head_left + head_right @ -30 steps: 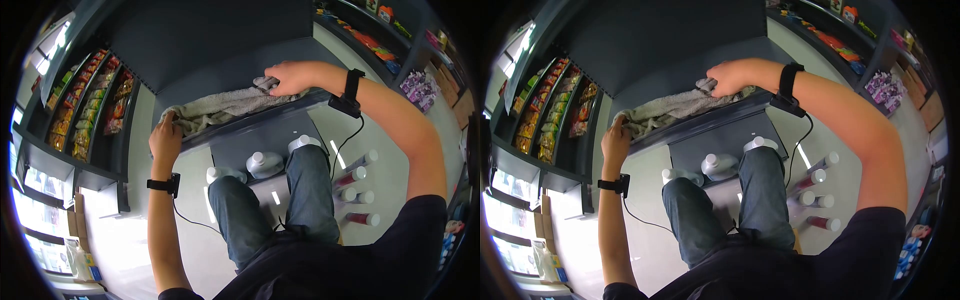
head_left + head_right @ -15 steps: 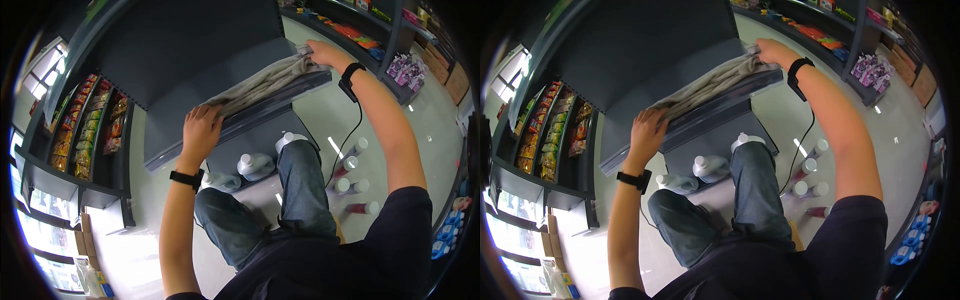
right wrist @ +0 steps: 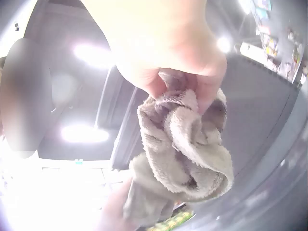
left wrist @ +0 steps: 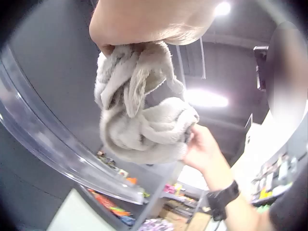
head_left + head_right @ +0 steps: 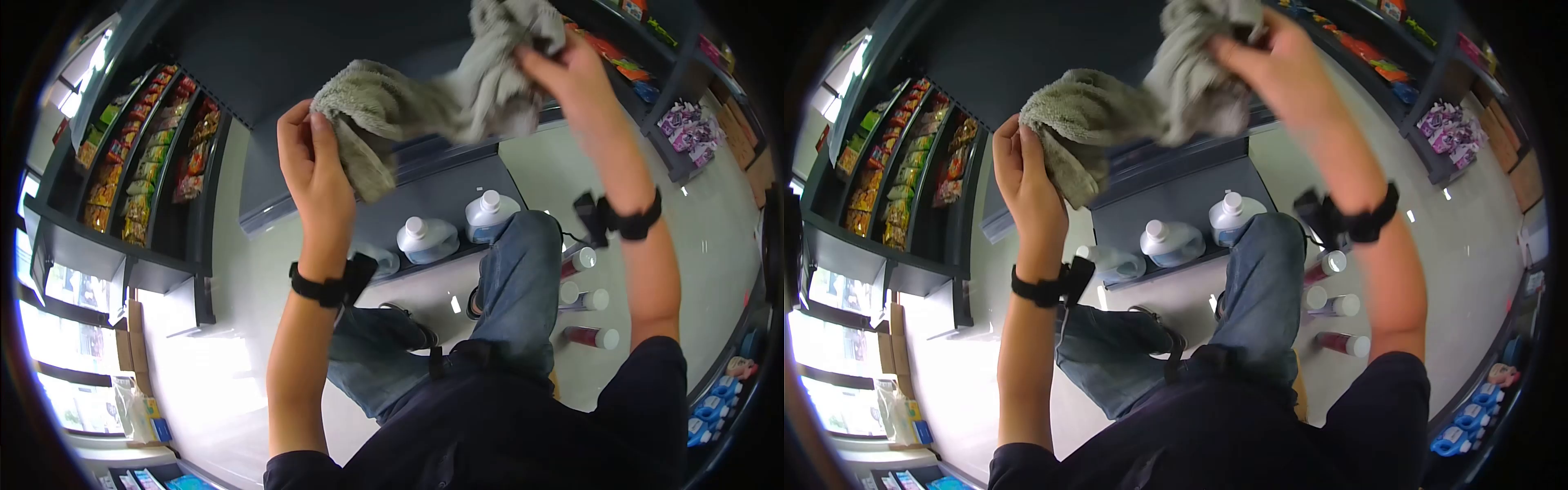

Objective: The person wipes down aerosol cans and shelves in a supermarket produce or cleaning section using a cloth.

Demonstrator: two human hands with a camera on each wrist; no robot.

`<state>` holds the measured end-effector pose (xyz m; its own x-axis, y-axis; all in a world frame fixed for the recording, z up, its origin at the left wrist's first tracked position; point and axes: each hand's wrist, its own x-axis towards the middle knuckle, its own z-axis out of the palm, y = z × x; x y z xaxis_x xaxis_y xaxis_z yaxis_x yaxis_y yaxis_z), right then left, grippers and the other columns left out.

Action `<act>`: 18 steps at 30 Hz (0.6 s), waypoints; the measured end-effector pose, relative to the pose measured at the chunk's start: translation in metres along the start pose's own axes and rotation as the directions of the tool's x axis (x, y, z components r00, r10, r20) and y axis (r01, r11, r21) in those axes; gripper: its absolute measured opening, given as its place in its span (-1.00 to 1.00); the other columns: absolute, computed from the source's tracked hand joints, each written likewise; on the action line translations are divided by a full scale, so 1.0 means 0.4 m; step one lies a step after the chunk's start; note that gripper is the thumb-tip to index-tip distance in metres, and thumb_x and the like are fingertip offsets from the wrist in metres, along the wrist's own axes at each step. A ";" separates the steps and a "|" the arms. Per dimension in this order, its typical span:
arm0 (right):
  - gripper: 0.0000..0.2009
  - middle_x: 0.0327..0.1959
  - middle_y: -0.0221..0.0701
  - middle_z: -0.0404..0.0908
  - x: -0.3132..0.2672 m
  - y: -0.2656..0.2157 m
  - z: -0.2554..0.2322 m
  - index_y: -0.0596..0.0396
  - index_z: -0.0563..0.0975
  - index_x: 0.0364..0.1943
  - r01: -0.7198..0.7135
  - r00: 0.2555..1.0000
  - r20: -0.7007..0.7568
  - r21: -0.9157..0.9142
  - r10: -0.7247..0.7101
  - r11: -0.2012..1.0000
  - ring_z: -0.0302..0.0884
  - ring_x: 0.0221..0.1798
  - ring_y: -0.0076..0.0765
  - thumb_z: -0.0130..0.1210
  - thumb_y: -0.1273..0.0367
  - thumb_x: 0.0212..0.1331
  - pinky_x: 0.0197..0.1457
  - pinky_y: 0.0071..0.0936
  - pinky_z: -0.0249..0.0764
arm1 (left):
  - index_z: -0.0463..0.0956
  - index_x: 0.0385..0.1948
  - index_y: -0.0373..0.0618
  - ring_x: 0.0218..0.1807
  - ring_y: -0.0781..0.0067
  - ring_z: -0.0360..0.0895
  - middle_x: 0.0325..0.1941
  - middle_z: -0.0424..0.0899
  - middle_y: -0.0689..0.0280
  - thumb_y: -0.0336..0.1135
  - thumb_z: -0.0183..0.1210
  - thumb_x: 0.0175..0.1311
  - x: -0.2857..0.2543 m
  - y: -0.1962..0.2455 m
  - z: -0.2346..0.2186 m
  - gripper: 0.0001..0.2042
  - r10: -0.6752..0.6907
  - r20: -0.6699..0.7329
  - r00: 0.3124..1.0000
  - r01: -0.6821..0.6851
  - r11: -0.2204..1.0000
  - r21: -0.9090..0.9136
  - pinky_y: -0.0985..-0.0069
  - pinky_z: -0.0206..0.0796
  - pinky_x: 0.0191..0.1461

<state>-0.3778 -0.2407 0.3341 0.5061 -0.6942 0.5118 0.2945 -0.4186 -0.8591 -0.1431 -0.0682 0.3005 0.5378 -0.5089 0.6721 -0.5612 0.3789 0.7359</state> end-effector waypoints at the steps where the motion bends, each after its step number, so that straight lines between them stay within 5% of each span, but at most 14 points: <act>1: -0.65 -0.03 -0.45 0.70 -0.048 -0.018 0.066 0.17 0.54 0.14 -0.009 0.999 0.045 0.136 0.003 0.991 0.61 0.02 -0.54 0.25 0.42 0.28 0.13 -0.44 0.51 | 0.41 0.11 -0.27 0.00 0.58 0.50 -0.04 0.59 0.28 -0.33 -0.02 0.61 -0.025 0.028 0.002 -0.77 -0.079 0.049 0.996 0.085 0.986 -0.144 0.57 0.37 0.09; 2: -0.66 -0.06 -0.45 0.69 -0.100 -0.009 0.126 0.17 0.54 0.11 0.006 0.997 0.070 0.101 -0.013 0.995 0.60 -0.01 -0.51 0.23 0.46 0.25 0.12 -0.44 0.51 | 0.38 0.15 -0.27 0.00 0.59 0.50 -0.02 0.57 0.29 -0.32 -0.04 0.62 -0.054 0.055 0.001 -0.75 -0.144 0.105 0.984 0.168 0.945 -0.280 0.59 0.37 0.10; 3: -0.68 -0.10 -0.45 0.67 -0.154 0.018 0.178 0.17 0.53 0.07 0.026 0.995 0.095 0.069 -0.032 0.997 0.59 -0.04 -0.49 0.21 0.50 0.23 0.11 -0.44 0.50 | 0.39 0.13 -0.21 -0.14 0.66 0.43 -0.09 0.52 0.40 -0.32 0.05 0.58 -0.093 0.082 -0.007 -0.77 -0.185 0.180 0.966 0.218 0.958 -0.186 0.61 0.31 -0.01; 5: -0.58 0.08 -0.36 0.59 -0.259 0.066 0.249 0.16 0.48 0.15 -0.122 0.986 0.114 -0.019 0.123 0.992 0.48 0.13 -0.52 0.14 0.58 0.14 0.20 -0.48 0.43 | 0.41 0.12 -0.21 0.02 0.48 0.44 0.01 0.48 0.26 -0.43 0.19 0.40 -0.177 0.073 -0.022 -0.69 -0.070 0.272 0.960 0.077 0.997 -0.015 0.51 0.31 0.16; 7: -0.58 -0.02 -0.38 0.60 -0.331 0.131 0.274 0.19 0.48 0.08 -0.305 0.944 0.157 0.086 0.289 0.949 0.49 0.07 -0.52 0.09 0.63 0.06 0.18 -0.50 0.41 | 0.43 0.11 -0.22 0.10 0.28 0.49 0.06 0.50 0.15 -0.49 0.29 0.24 -0.266 0.018 -0.060 -0.60 -0.173 0.382 0.908 0.182 0.983 0.012 0.42 0.32 0.20; 9: -0.59 -0.06 -0.37 0.62 -0.392 0.227 0.281 0.20 0.49 0.07 -0.382 0.915 0.164 0.065 0.368 0.922 0.52 0.03 -0.50 0.12 0.62 0.05 0.16 -0.49 0.43 | 0.41 0.23 -0.15 0.17 0.32 0.48 0.17 0.51 0.22 -0.48 0.36 0.21 -0.349 -0.033 -0.098 -0.48 -0.274 0.487 0.829 0.204 0.960 0.192 0.40 0.30 0.28; 11: -0.59 -0.10 -0.35 0.64 -0.446 0.302 0.300 0.21 0.49 0.06 -0.451 0.883 0.160 0.033 0.440 0.892 0.55 0.00 -0.48 0.14 0.60 0.04 0.14 -0.48 0.44 | 0.42 0.26 -0.12 0.16 0.31 0.49 0.20 0.53 0.20 -0.48 0.35 0.19 -0.428 -0.100 -0.108 -0.45 -0.360 0.473 0.804 0.288 0.932 0.220 0.40 0.34 0.22; 13: -0.60 -0.16 -0.29 0.66 -0.484 0.346 0.314 0.22 0.51 0.04 -0.484 0.860 0.067 -0.203 0.505 0.851 0.60 -0.07 -0.38 0.18 0.58 0.03 0.11 -0.45 0.48 | 0.43 0.25 -0.11 0.13 0.22 0.52 0.18 0.53 0.14 -0.51 0.31 0.19 -0.464 -0.152 -0.110 -0.47 -0.446 0.458 0.769 0.348 0.893 0.284 0.35 0.37 0.19; 18: -0.55 0.01 -0.12 0.72 -0.484 0.398 0.300 0.19 0.53 0.10 -0.571 0.803 -0.036 -0.327 0.594 0.753 0.69 0.10 -0.10 0.23 0.51 0.03 0.17 -0.38 0.51 | 0.40 0.35 -0.06 0.19 0.10 0.56 0.21 0.54 0.03 -0.49 0.25 0.23 -0.469 -0.247 -0.146 -0.42 -0.607 0.456 0.651 0.422 0.788 0.448 0.28 0.38 0.23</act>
